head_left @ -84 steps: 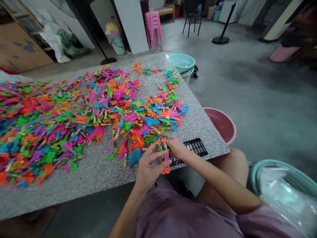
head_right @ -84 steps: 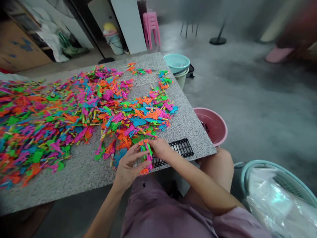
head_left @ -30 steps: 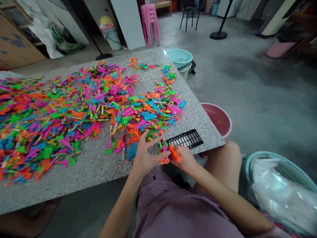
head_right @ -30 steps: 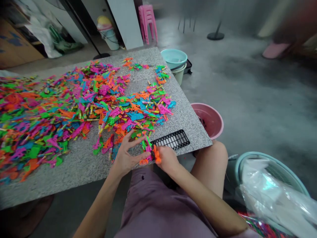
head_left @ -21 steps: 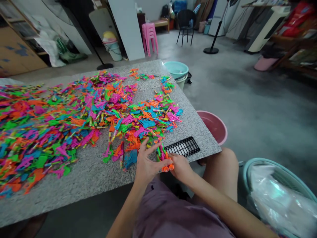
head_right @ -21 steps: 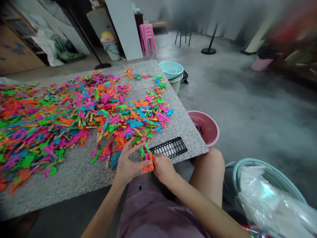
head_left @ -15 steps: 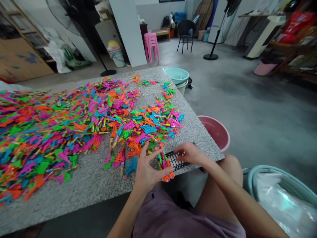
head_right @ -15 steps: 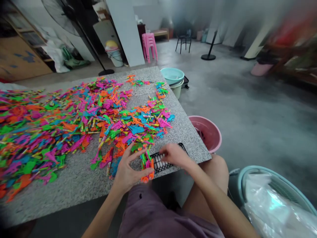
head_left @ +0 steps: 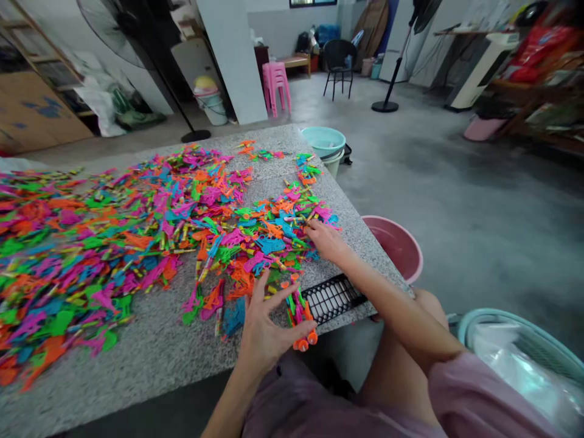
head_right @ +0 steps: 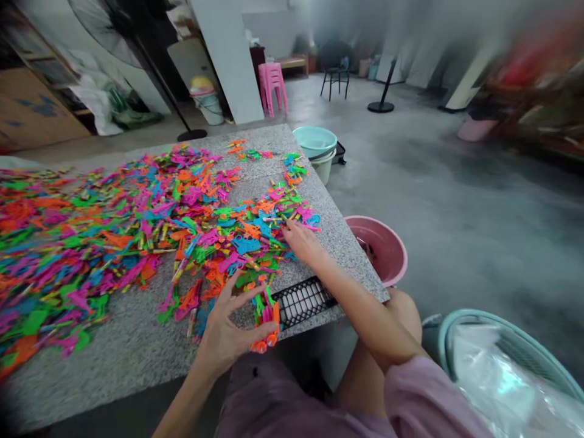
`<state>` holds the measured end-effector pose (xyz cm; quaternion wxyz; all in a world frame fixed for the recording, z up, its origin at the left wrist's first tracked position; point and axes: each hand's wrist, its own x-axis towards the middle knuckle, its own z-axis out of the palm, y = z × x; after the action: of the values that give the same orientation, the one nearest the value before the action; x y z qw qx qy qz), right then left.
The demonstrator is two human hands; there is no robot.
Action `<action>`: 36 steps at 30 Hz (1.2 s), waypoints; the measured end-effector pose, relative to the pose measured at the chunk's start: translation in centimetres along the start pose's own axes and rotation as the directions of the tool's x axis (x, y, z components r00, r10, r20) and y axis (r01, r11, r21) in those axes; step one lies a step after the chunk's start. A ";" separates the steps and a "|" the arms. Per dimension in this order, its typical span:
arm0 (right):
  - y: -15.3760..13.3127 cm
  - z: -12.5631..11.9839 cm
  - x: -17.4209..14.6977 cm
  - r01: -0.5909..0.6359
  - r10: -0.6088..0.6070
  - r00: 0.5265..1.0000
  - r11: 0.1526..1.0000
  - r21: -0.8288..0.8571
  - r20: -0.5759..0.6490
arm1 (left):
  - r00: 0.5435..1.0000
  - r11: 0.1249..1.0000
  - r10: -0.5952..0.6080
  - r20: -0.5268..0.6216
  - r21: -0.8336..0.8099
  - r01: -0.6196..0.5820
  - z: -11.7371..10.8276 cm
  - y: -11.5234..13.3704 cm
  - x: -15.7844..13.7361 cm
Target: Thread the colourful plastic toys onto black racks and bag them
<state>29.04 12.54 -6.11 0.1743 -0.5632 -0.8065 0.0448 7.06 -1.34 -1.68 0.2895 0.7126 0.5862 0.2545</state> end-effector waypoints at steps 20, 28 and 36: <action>4.1 -3.7 -14.6 -0.385 0.374 0.922 0.849 0.362 0.103 | 0.998 0.998 0.050 0.023 -0.035 -0.049 -0.1 -0.6 0.3; -3.6 1.8 -13.0 -0.289 0.285 0.932 0.203 0.935 0.227 | 0.996 0.996 0.062 0.063 -0.072 -0.057 -0.2 -0.9 0.5; -4.5 2.5 -12.0 -0.163 0.247 0.969 0.679 0.716 -0.013 | 0.996 0.996 0.036 0.086 -0.079 -0.029 -0.3 -0.7 0.3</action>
<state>27.86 0.18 -10.00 0.4148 -0.5410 -0.6478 0.3399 6.44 -0.94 -1.92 0.3380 0.7209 0.5509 0.2502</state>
